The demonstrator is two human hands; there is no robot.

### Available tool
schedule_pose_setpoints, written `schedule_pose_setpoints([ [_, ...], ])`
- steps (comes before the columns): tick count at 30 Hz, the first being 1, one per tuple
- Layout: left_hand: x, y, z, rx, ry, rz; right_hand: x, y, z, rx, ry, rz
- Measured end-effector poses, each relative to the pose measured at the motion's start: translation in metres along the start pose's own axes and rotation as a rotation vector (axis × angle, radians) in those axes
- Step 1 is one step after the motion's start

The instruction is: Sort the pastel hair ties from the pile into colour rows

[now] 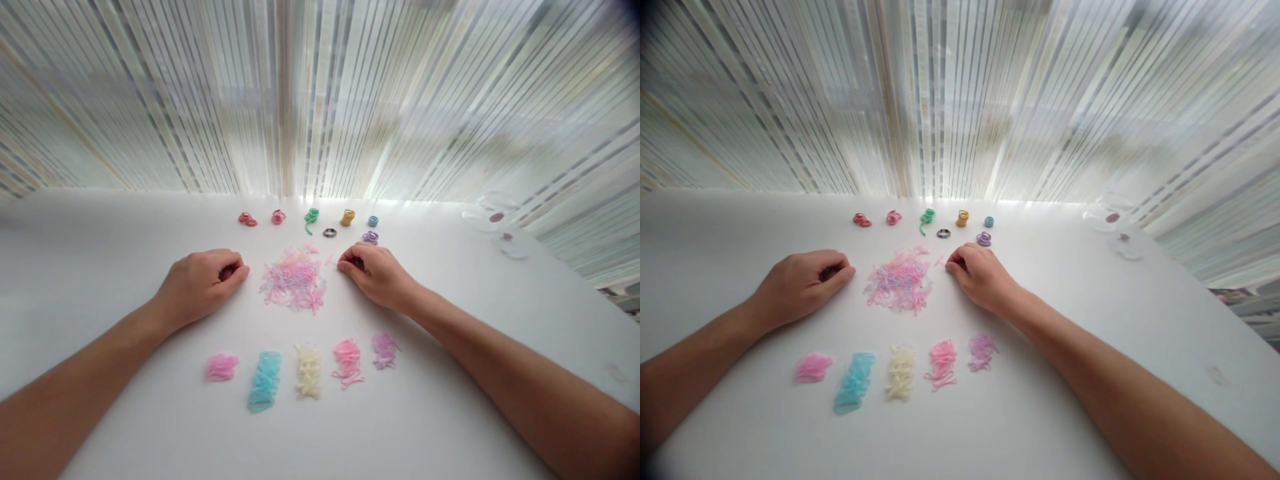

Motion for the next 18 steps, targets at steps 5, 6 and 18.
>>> schedule_pose_setpoints([
  [5, 0.002, 0.000, -0.001, 0.002, 0.004, -0.013, 0.007, -0.003, 0.015, 0.093, 0.010, -0.087],
  [6, 0.001, 0.000, -0.001, 0.006, 0.004, -0.011, 0.009, -0.003, 0.018, 0.114, 0.018, -0.103],
  [18, -0.003, 0.000, 0.001, 0.020, -0.008, 0.002, 0.014, 0.000, 0.049, 0.619, -0.102, -0.223],
])
Point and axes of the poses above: each hand's wrist, its own y-axis away from the middle knuckle, its own z-axis out of the back of the hand, x = y × z, the point moved 1 cm from there along -y, towards the middle knuckle, and after that the axes turned 7 degrees about -x, right-handed, at the moved point
